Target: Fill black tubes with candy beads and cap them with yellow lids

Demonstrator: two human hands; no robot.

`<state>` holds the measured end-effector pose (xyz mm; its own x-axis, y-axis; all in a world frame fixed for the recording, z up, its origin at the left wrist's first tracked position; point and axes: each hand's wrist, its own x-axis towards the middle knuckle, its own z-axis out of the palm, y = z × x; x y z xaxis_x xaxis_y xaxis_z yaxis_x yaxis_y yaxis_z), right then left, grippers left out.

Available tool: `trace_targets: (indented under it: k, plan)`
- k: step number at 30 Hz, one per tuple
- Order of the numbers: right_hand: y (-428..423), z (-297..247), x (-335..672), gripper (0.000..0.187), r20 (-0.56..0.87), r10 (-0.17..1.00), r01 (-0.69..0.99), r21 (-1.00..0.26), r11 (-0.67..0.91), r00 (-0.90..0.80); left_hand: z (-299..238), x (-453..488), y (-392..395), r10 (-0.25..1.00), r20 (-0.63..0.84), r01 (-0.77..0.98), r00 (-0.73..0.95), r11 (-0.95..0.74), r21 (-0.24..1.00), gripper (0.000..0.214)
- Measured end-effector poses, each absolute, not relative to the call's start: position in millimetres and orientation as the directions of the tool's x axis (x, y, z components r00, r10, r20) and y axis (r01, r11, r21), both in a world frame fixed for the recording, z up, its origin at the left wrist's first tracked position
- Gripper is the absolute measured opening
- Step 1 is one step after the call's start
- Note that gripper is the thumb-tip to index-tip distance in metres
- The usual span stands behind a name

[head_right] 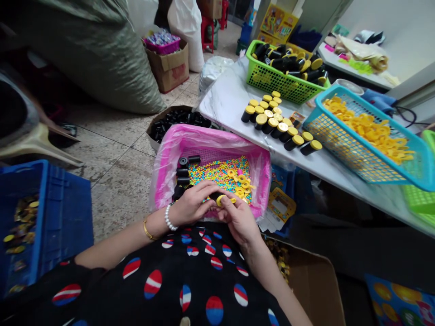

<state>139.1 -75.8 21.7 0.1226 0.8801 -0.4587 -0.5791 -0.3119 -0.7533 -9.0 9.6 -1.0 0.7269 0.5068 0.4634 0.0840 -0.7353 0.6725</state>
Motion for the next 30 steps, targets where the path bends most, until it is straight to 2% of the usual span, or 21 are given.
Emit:
trace_targets:
  k: [8, 16, 26, 30]
  plan:
    - [-76, 17, 137, 0.027, -0.439, 0.865, -0.589, -0.776, -0.228, 0.243, -1, -9, 9, 0.528, 0.476, 0.098, 0.703, -0.736, 0.670, 0.032]
    - [-76, 14, 132, 0.031, -0.459, 0.860, -0.583, -0.770, -0.260, 0.222, 0, -8, 9, 0.530, 0.473, 0.082, 0.704, -0.722, 0.687, 0.029]
    - [-75, 16, 130, 0.028, -0.453, 0.870, -0.564, -0.778, -0.277, 0.198, -4, -9, 6, 0.534, 0.459, 0.106, 0.710, -0.726, 0.680, 0.032]
    - [-70, 9, 125, 0.031, -0.449, 0.855, -0.574, -0.784, -0.236, 0.262, -7, -7, 5, 0.556, 0.464, 0.116, 0.689, -0.717, 0.687, 0.030]
